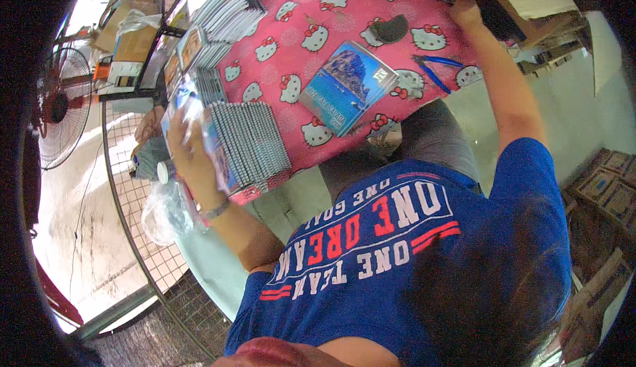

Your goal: The person manually feeds a plastic spiral through the pre-punched holes of printed booklets to bind them and then stacks the finished items.

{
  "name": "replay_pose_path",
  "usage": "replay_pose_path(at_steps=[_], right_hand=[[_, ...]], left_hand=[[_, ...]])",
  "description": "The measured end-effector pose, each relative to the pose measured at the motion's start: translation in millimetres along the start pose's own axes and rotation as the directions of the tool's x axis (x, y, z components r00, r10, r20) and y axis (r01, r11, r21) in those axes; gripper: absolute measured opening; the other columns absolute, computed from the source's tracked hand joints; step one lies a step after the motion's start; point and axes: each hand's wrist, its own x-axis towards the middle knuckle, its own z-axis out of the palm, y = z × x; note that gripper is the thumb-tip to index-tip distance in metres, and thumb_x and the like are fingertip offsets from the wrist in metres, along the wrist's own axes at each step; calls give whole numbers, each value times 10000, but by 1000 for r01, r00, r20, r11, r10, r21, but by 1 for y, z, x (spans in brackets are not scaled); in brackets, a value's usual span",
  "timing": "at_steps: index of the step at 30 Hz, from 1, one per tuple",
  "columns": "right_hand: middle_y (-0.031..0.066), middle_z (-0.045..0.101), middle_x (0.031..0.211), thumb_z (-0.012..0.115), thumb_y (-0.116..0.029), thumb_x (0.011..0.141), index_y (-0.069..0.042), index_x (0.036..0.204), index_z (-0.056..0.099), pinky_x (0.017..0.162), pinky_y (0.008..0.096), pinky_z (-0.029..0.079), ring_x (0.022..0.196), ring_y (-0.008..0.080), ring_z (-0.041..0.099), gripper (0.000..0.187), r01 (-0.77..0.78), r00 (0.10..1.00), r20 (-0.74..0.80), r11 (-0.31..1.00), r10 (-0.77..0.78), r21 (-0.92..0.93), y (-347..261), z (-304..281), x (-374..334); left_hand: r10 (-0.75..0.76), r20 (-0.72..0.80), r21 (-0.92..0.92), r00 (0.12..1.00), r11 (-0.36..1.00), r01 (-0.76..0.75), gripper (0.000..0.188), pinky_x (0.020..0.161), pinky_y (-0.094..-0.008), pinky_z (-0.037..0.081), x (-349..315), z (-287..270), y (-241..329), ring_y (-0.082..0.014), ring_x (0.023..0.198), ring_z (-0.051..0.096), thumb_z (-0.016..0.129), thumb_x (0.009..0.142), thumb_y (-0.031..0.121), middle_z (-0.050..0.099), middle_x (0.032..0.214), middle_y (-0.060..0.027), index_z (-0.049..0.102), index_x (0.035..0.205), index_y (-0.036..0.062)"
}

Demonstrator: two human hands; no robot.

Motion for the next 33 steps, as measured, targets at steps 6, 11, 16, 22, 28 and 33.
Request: replay_pose_path(at_steps=[6, 11, 16, 22, 28, 33], right_hand=[[177, 675, 1083, 585, -346, 851, -92, 1140, 644, 912, 434, 507, 1015, 359, 646, 389, -44, 965, 264, 987, 3, 153, -26, -26, 3], [189, 641, 1150, 529, -284, 898, -72, 1158, 618, 949, 393, 468, 1087, 342, 611, 347, 4, 997, 70, 889, -41, 458, -44, -64, -20], [189, 649, 1096, 525, -288, 946, -70, 1215, 601, 865, 382, 485, 1008, 327, 637, 354, -186, 964, 267, 743, 10, 643, -132, -142, -62], [135, 636, 945, 584, -223, 941, -161, 1285, 615, 783, 361, 496, 841, 282, 621, 351, 148, 956, 8, 507, -293, 849, -186, -151, -121], [111, 591, 908, 646, -114, 877, -151, 1156, 696, 801, 339, 487, 896, 250, 610, 287, 107, 915, 108, 492, -389, 864, -223, -169, -118], [102, 585, 952, 679, -79, 827, -132, 1102, 708, 803, 355, 494, 905, 266, 608, 281, 188, 932, -19, 436, -362, 880, -235, -168, -115]], left_hand=[[-8, 360, -203, 933, 975, 86, 275, 938, -407, 472, 9, 210, 11, -343, 1095, 604, 655, 850, 107, 658, 1118, -206, 666, 1106, 9], [9, 441, 21, 898, 1000, -20, 340, 923, -456, 466, -1, 288, -45, -390, 1089, 587, 678, 802, 97, 638, 1115, -249, 638, 1122, -9], [-42, 359, -101, 932, 991, 84, 329, 941, -443, 437, 9, 273, -69, -372, 1054, 561, 671, 726, -5, 621, 1073, -194, 640, 1053, 17], [266, 251, -24, 931, 963, -269, 260, 897, -445, 422, 6, 183, 17, -330, 990, 544, 612, 725, 44, 578, 983, -124, 652, 982, 46], [357, 265, 166, 896, 898, -407, 260, 963, -479, 377, -13, 170, 22, -297, 1029, 545, 596, 748, 103, 593, 1015, -96, 642, 1004, 89], [424, 256, 122, 869, 878, -464, 268, 1088, -548, 267, -15, 185, 38, -273, 1067, 565, 618, 781, 153, 628, 1038, -86, 625, 1043, 94]])
